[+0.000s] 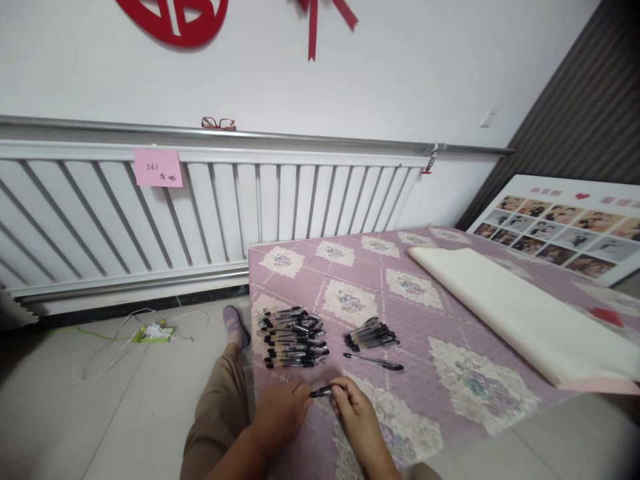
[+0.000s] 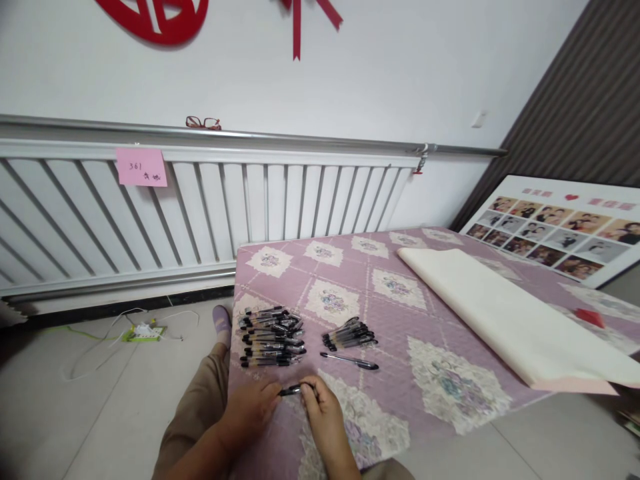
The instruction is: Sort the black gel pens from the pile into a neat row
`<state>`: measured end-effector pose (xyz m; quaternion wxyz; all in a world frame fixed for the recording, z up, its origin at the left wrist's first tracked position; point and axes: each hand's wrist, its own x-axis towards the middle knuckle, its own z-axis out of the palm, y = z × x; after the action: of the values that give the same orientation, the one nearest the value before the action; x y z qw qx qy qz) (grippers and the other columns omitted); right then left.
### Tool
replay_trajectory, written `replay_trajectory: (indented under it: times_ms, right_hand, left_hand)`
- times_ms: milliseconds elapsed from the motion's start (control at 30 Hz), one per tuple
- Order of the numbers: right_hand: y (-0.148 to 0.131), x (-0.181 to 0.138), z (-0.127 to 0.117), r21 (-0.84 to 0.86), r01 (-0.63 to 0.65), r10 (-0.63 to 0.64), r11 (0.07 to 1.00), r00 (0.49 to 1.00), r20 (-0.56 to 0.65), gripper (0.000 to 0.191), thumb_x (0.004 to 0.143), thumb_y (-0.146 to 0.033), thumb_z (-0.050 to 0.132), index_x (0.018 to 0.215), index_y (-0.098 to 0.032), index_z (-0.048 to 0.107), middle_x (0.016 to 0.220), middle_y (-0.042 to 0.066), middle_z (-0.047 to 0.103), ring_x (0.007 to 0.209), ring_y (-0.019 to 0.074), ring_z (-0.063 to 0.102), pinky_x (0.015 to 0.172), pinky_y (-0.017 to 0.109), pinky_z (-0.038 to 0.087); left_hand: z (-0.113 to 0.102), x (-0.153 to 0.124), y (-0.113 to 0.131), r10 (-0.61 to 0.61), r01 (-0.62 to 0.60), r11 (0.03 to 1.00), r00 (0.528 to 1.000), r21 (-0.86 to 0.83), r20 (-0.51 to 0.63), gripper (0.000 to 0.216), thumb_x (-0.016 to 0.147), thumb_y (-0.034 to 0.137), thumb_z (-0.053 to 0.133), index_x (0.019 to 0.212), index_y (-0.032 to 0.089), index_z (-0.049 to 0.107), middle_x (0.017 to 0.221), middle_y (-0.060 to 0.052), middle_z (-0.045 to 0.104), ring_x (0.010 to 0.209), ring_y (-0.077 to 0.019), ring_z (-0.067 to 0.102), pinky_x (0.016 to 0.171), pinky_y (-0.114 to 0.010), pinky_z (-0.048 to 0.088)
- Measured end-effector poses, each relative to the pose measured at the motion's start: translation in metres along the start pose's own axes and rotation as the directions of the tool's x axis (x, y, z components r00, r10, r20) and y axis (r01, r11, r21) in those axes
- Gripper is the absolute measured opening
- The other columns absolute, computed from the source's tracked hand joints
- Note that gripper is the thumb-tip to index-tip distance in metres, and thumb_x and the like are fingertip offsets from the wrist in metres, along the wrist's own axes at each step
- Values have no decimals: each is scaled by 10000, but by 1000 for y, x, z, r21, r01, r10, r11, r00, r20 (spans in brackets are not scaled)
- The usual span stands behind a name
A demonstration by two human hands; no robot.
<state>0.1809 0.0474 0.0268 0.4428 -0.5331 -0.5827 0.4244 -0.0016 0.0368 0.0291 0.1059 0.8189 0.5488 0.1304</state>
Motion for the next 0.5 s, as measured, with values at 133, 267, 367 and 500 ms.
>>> replay_trajectory:
  times_ms: [133, 267, 367, 500]
  right_hand:
    - [11, 4, -4, 230, -44, 84, 972, 982, -167, 313, 796, -503, 593, 870, -202, 631, 598, -36, 563, 556, 139, 516, 553, 244, 429]
    - [20, 9, -6, 390, 13, 150, 921, 911, -384, 309, 796, -507, 581, 902, -217, 592, 666, -20, 616, 612, 151, 569, 634, 280, 487]
    - [23, 10, -3, 148, 27, 34, 989, 919, -393, 304, 765, -457, 618, 927, -199, 623, 831, 47, 681, 775, 201, 622, 743, 333, 506]
    - [24, 8, 2, -165, 105, -161, 981, 914, -373, 279, 786, -428, 587, 928, -193, 640, 1003, 104, 672, 943, 252, 609, 873, 408, 475]
  left_hand:
    - [2, -1, -3, -30, 28, 998, 998, -48, -46, 224, 915, 247, 409, 969, 226, 626, 946, -42, 668, 825, -221, 643, 698, -300, 469]
    - [9, -2, -7, -21, 10, 997, 990, -79, -140, 232, 910, 237, 405, 979, 229, 626, 901, -40, 663, 800, -206, 635, 693, -293, 466]
    - [14, -2, -9, -13, -3, 997, 978, -77, -208, 214, 896, 222, 422, 951, 232, 628, 865, -34, 658, 784, -201, 627, 673, -283, 461]
    - [15, -1, -9, -11, -6, 997, 972, -73, -234, 181, 879, 214, 458, 933, 237, 630, 853, -23, 653, 777, -197, 624, 663, -278, 461]
